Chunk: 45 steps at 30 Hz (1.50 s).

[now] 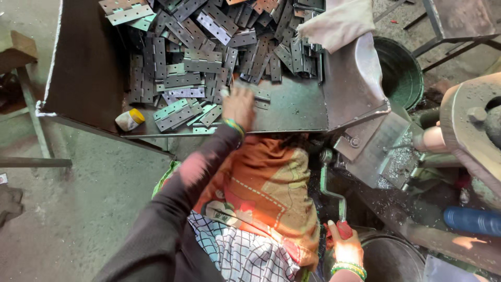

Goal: The person repeatedly picks up small metal plates from a pile, places them under a press, and pulls a lever to punch holes. The finished plates are returned to the pile after each cycle.

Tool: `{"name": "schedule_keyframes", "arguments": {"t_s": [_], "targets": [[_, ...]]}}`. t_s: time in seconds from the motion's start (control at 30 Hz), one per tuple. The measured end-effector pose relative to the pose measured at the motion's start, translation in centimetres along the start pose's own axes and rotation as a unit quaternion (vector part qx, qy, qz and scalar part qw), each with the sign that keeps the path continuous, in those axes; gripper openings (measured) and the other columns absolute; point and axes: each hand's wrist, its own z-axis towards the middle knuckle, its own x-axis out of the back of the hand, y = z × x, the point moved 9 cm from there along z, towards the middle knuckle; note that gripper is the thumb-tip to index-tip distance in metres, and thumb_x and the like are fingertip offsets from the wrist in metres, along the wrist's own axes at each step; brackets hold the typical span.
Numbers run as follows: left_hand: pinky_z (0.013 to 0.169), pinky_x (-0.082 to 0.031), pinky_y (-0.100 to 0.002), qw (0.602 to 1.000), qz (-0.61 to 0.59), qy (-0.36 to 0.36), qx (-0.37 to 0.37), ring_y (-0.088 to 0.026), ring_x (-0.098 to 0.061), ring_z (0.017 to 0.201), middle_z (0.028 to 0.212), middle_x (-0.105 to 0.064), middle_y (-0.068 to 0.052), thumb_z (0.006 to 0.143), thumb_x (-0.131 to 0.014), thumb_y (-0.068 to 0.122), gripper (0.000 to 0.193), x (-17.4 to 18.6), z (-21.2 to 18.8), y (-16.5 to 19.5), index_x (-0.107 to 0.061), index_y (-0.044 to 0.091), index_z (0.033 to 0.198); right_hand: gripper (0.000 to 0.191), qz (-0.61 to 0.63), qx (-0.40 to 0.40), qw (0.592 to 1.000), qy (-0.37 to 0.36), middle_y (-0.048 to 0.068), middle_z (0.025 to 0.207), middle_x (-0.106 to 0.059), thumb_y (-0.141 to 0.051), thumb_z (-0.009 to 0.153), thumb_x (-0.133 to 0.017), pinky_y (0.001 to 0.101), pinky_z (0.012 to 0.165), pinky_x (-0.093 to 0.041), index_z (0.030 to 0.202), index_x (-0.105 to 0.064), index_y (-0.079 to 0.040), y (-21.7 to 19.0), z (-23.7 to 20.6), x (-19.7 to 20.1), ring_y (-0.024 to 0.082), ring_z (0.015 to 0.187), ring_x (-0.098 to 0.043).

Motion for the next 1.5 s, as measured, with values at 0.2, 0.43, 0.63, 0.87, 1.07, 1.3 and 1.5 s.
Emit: {"name": "schedule_keyframes", "arguments": {"t_s": [0.2, 0.43, 0.63, 0.87, 1.07, 1.3, 1.5], "targets": [[0.113, -0.023, -0.075, 0.999, -0.016, -0.048, 0.017, -0.031, -0.050, 0.128, 0.118, -0.065, -0.006, 0.070, -0.087, 0.042, 0.060, -1.6, 2.1, -2.2, -0.064, 0.010, 0.116, 0.069, 0.024, 0.009, 1.000, 0.000, 0.016, 0.068, -0.069, -0.060, 0.077, -0.077, 0.0394, 0.058, -0.053, 0.115, -0.070, -0.002, -1.1, -1.3, 0.4, 0.026, 0.053, -0.066], [0.106, -0.035, -0.065, 0.991, -0.011, -0.095, 0.091, -0.030, -0.054, 0.118, 0.105, -0.068, -0.010, 0.082, -0.081, 0.053, 0.059, -2.0, -0.4, 2.6, -0.060, 0.006, 0.112, 0.069, 0.022, 0.008, 1.000, -0.004, 0.015, 0.066, -0.068, -0.060, 0.078, -0.076, 0.0385, 0.059, -0.053, 0.115, -0.070, -0.003, -0.4, -0.6, 0.2, 0.025, 0.053, -0.065], [0.104, -0.038, -0.062, 0.977, -0.057, -0.165, 0.119, -0.031, -0.057, 0.117, 0.102, -0.070, -0.010, 0.083, -0.082, 0.050, 0.061, -2.2, -0.1, 2.9, -0.058, 0.010, 0.122, 0.064, 0.021, 0.094, 0.995, 0.022, 0.015, 0.077, -0.068, -0.058, 0.080, -0.077, 0.0410, 0.062, -0.051, 0.116, -0.072, -0.006, 1.9, 2.4, -1.1, 0.026, 0.063, -0.063], [0.095, -0.047, -0.059, 0.990, -0.115, -0.078, -0.012, -0.029, -0.053, 0.121, 0.122, -0.063, -0.004, 0.066, -0.091, 0.035, 0.076, -2.3, 2.1, 5.5, -0.061, 0.016, 0.133, 0.053, -0.081, 0.213, 0.968, 0.102, 0.016, 0.083, -0.073, -0.049, 0.078, -0.078, 0.0356, 0.064, -0.054, 0.116, -0.071, -0.013, -0.4, 1.2, 0.2, 0.026, 0.065, -0.069], [0.092, -0.050, -0.052, 0.979, -0.147, -0.128, 0.064, -0.033, -0.054, 0.116, 0.118, -0.058, -0.011, 0.063, -0.094, 0.037, 0.076, -1.5, 3.3, 2.8, -0.063, 0.012, 0.127, 0.061, 0.048, 0.026, 0.999, 0.001, 0.012, 0.072, -0.073, -0.057, 0.080, -0.076, 0.0381, 0.060, -0.053, 0.108, -0.072, -0.004, 0.8, 0.8, -1.0, 0.025, 0.057, -0.066], [0.078, -0.056, -0.054, 0.983, -0.118, -0.139, 0.029, -0.040, -0.069, 0.095, 0.106, -0.068, -0.016, 0.085, -0.078, 0.041, 0.038, 3.9, 1.9, 1.4, -0.071, 0.008, 0.102, 0.061, 0.022, 0.125, 0.989, 0.078, 0.012, 0.084, -0.072, -0.057, 0.081, -0.083, 0.0349, 0.071, -0.052, 0.110, -0.071, -0.004, 0.9, 1.9, -0.9, 0.021, 0.075, -0.067], [0.074, -0.055, -0.053, 0.969, -0.132, -0.208, 0.018, -0.043, -0.070, 0.083, 0.084, -0.072, -0.022, 0.086, -0.075, 0.048, 0.039, 7.0, 0.8, 0.1, -0.077, 0.008, 0.090, 0.061, 0.153, 0.089, 0.984, 0.024, 0.014, 0.084, -0.079, -0.053, 0.075, -0.079, 0.0396, 0.077, -0.059, 0.108, -0.068, -0.003, 0.6, 0.9, -1.7, 0.030, 0.079, -0.078]]}}
